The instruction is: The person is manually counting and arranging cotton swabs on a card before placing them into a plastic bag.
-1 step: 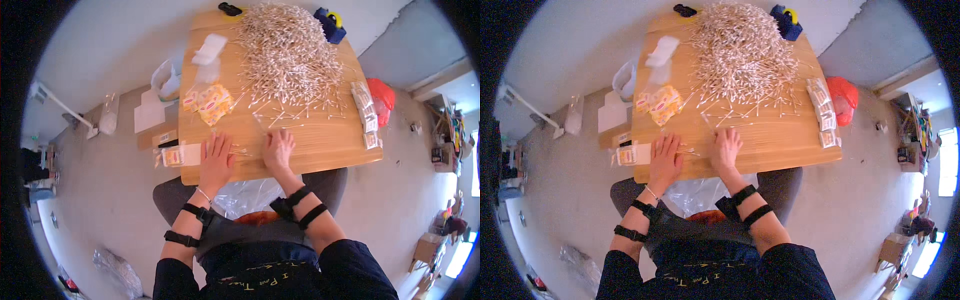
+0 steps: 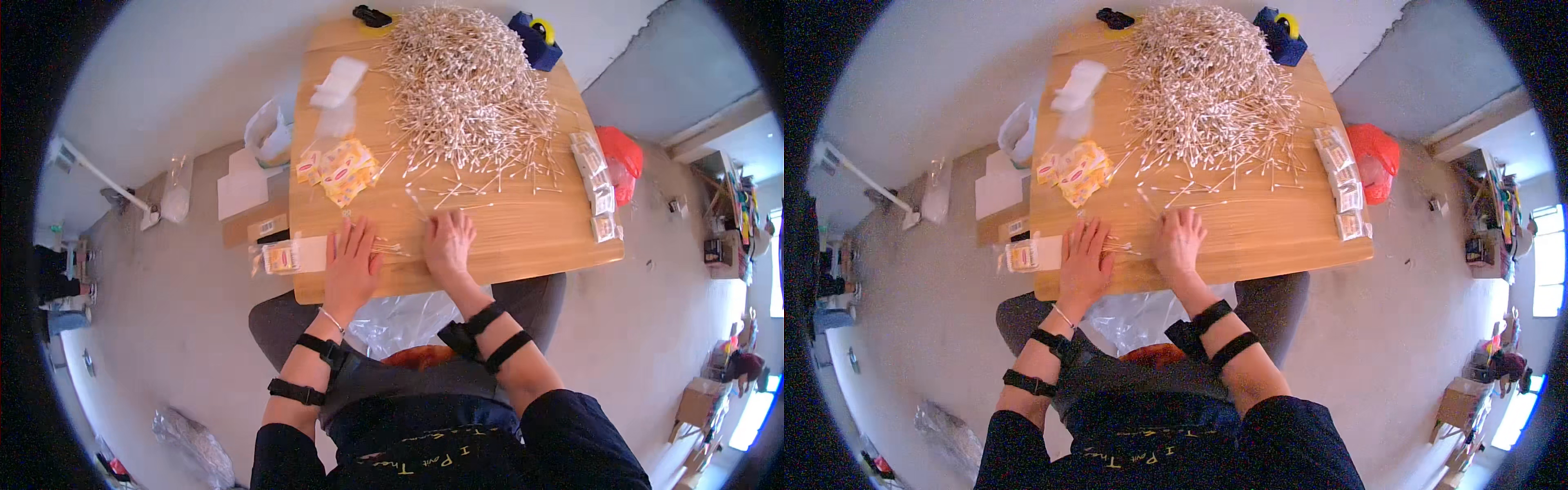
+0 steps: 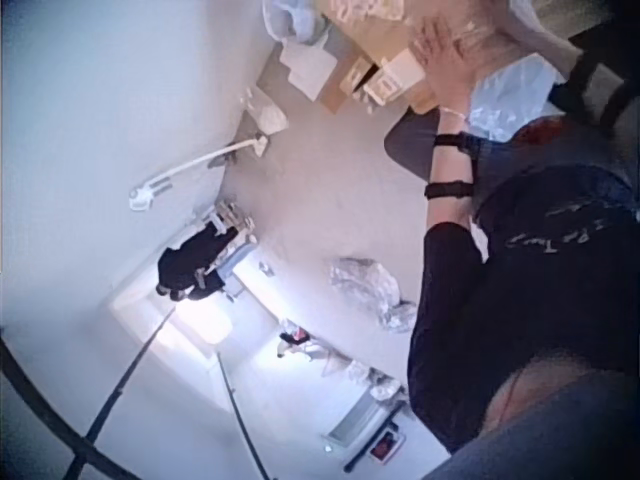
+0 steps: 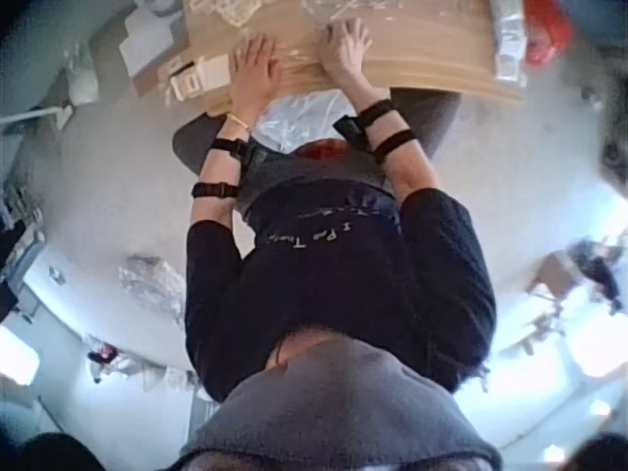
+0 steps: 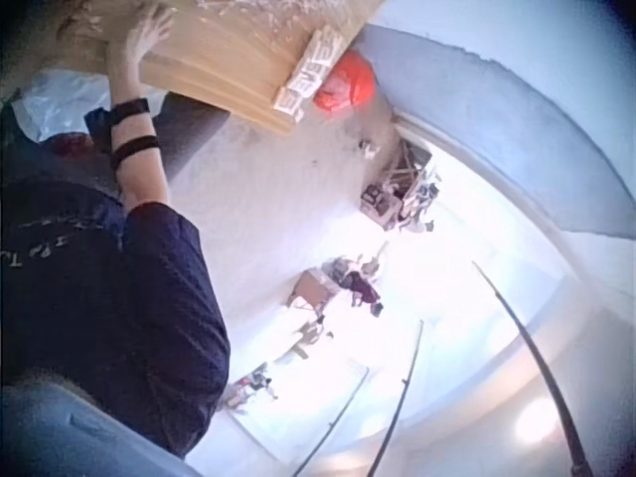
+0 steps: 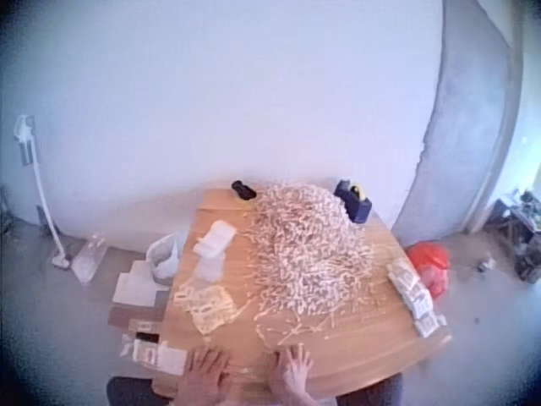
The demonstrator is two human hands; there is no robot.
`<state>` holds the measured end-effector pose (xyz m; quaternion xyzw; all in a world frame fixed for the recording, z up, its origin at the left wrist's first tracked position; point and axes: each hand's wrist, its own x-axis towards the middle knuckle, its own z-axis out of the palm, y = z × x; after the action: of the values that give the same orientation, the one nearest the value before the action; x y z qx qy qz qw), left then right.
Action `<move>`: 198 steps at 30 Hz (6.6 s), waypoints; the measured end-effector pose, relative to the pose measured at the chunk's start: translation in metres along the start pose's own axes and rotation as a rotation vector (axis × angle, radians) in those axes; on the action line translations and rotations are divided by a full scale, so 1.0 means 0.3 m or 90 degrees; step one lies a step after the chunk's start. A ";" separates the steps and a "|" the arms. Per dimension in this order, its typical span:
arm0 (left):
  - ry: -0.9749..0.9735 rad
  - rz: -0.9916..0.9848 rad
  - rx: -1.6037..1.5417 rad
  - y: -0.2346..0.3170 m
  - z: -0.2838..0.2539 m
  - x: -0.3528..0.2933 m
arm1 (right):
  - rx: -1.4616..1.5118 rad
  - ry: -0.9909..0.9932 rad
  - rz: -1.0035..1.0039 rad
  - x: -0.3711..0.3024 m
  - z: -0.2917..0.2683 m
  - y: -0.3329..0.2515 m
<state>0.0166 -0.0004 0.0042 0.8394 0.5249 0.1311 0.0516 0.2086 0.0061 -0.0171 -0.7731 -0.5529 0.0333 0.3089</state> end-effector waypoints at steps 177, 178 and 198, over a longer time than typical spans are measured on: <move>0.210 -0.085 -0.250 -0.028 0.000 -0.002 | 0.004 -0.138 -0.250 0.011 -0.007 -0.134; 0.203 -0.090 -0.249 -0.026 -0.001 -0.001 | -0.009 -0.129 -0.267 0.014 -0.004 -0.132; 0.291 -0.168 -0.380 -0.020 0.008 -0.020 | 0.068 -0.126 -0.263 0.007 -0.009 -0.155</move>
<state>0.0095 -0.0030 -0.0003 0.6622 0.5650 0.4533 0.1918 0.1717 0.0158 0.0095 -0.6192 -0.7243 0.0743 0.2939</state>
